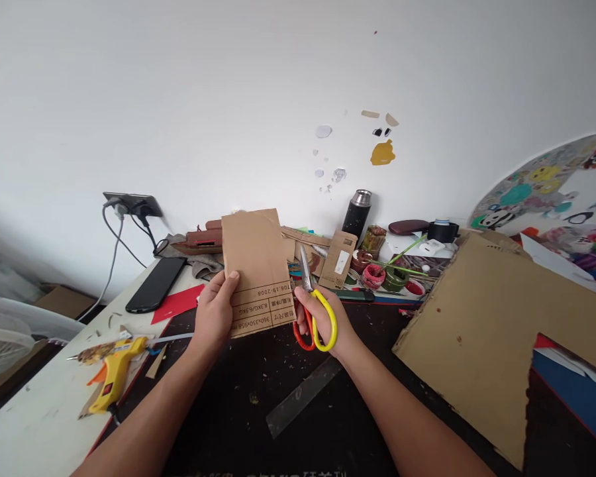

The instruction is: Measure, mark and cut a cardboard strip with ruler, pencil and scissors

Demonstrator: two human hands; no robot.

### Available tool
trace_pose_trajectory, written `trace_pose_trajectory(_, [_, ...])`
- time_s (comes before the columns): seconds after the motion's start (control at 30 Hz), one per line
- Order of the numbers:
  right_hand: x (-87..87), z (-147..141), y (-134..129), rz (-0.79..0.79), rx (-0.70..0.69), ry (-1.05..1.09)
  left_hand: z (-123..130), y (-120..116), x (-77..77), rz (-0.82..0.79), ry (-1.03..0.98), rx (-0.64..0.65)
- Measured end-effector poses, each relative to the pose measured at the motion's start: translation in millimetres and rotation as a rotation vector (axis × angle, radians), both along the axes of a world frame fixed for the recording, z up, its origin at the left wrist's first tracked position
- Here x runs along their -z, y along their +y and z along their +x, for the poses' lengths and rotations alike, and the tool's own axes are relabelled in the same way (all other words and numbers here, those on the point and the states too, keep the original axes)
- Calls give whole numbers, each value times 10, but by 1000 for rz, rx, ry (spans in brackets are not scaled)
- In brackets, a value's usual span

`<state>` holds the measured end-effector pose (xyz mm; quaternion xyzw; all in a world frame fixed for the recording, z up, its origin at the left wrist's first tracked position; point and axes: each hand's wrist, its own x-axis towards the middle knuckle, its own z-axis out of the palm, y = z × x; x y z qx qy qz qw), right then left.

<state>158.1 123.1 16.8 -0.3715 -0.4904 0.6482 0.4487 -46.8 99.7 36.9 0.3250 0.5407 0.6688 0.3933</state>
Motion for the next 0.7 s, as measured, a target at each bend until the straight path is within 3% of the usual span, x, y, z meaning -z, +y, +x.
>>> trace_pose_trajectory(0.23, [-39,13,-4,-61,-27,54,43,-20,-19,-39,-36,72])
trace_pose_trajectory(0.5, [-12,-6,-25,-109,-87,161,75,-24,-9,-66,-143,18])
trace_pose_trajectory(0.7, [5,-15,-3,-134,-58,187,78,16,34,-47,-266,-11])
